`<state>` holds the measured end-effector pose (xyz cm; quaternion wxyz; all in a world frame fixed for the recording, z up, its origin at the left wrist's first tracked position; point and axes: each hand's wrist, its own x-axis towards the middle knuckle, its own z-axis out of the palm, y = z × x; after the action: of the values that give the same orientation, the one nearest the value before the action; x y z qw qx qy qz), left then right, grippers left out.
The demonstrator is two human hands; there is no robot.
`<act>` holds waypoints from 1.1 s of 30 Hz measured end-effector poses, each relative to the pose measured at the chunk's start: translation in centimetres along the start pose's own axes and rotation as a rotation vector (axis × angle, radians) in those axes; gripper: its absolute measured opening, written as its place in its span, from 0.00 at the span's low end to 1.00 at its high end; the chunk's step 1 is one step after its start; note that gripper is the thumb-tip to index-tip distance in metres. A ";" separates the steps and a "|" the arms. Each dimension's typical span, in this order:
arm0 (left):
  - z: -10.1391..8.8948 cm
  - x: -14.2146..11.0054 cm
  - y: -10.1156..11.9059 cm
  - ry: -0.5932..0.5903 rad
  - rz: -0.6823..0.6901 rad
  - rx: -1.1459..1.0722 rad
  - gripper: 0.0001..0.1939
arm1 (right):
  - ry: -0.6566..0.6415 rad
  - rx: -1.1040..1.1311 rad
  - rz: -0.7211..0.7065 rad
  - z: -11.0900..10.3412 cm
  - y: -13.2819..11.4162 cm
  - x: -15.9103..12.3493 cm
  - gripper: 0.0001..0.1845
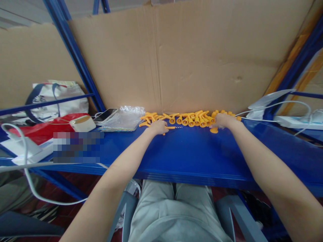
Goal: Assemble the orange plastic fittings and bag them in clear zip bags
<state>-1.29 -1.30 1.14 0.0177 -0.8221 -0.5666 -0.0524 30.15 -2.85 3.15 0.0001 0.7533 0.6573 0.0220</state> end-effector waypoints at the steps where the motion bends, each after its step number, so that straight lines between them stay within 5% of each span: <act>1: -0.1 -0.1 0.0 -0.008 -0.012 0.017 0.15 | -0.055 0.023 -0.049 0.0 -0.4 -0.3 0.14; 4: -0.2 -0.3 -0.1 0.008 -0.030 0.035 0.19 | -0.113 0.060 -0.205 0.1 -1.9 -1.3 0.11; 12: -0.2 -0.7 0.6 0.183 0.096 -0.005 0.25 | 0.230 0.019 -0.379 0.0 -6.1 -3.3 0.13; 17: -0.3 -0.9 1.0 0.215 0.144 -0.012 0.24 | 0.356 0.054 -0.471 0.3 -6.2 -3.0 0.10; 33: -0.1 -0.8 1.1 0.298 0.150 -0.045 0.27 | 0.446 0.068 -0.592 0.8 -6.2 -3.1 0.17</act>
<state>-0.56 -2.47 1.21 0.0868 -0.8453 -0.4936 -0.1850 23.63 -5.06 2.07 -0.1615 0.5069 0.8310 0.1627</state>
